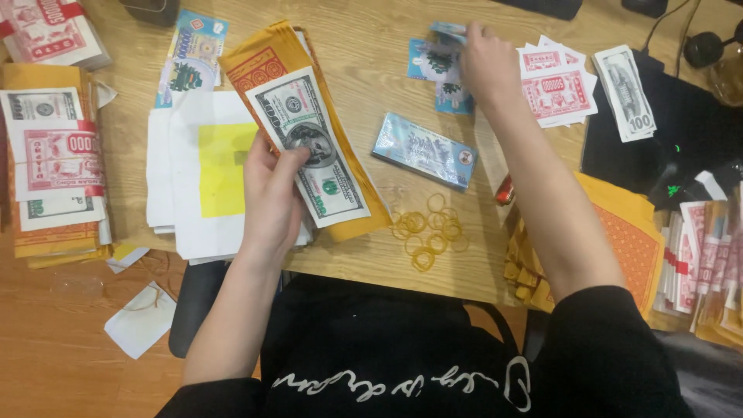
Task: Sorting and folding stacks of printed joss paper and placing them into envelopes at a desk.
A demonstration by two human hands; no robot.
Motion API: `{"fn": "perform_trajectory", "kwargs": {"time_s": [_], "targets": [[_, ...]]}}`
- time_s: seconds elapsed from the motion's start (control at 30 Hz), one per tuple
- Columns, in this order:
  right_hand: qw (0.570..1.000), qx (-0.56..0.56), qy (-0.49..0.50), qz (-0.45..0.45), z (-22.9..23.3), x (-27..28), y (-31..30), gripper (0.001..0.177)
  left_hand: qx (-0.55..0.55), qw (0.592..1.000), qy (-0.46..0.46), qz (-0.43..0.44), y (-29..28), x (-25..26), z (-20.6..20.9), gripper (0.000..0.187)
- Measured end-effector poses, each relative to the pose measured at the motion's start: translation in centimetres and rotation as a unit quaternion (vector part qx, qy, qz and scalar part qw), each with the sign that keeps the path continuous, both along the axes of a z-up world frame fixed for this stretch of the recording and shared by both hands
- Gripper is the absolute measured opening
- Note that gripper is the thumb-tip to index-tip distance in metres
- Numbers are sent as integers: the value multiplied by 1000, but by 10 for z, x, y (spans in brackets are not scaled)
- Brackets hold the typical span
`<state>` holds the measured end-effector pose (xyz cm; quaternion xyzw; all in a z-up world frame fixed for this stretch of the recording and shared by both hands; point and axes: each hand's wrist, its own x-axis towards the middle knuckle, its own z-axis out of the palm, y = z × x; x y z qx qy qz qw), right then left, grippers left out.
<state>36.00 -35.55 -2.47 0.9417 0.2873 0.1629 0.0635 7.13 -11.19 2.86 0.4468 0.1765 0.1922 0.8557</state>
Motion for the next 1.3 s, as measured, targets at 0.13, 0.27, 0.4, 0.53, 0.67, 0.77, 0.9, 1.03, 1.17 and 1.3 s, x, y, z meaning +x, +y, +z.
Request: {"fn": "perform_trajectory", "kwargs": {"time_s": [0.13, 0.27, 0.4, 0.53, 0.67, 0.77, 0.9, 1.03, 1.17, 1.3], "targets": [[939, 323, 33, 114, 70, -75, 32, 12, -28, 999, -44, -3, -1, 3, -1, 34], [830, 411, 333, 175, 112, -186, 62, 29, -49, 994, -83, -47, -15, 8, 3, 36], [849, 353, 365, 146, 118, -218, 60, 21, 16, 983, -163, -79, -32, 12, -1, 33], [826, 346, 392, 212, 133, -216, 63, 28, 94, 973, -173, -122, -34, 15, -4, 37], [816, 279, 475, 177, 136, -196, 35, 28, 106, 968, -163, -159, -41, 13, -11, 45], [787, 247, 545, 148, 132, -157, -11, 38, 67, 974, -130, -175, -42, 9, -21, 49], [942, 117, 313, -6, 103, -60, -114, 29, 21, 989, -38, -138, -42, 5, -12, 40], [924, 19, 367, -103, 90, -10, -158, 43, 24, 987, -29, -154, -42, 4, -10, 46], [924, -67, 371, -65, 88, 5, -145, 76, 16, 984, -28, -177, -41, 1, -24, 41], [897, -66, 411, -149, 98, 6, -129, 78, -12, 987, -4, -157, -41, 1, -27, 43]]}}
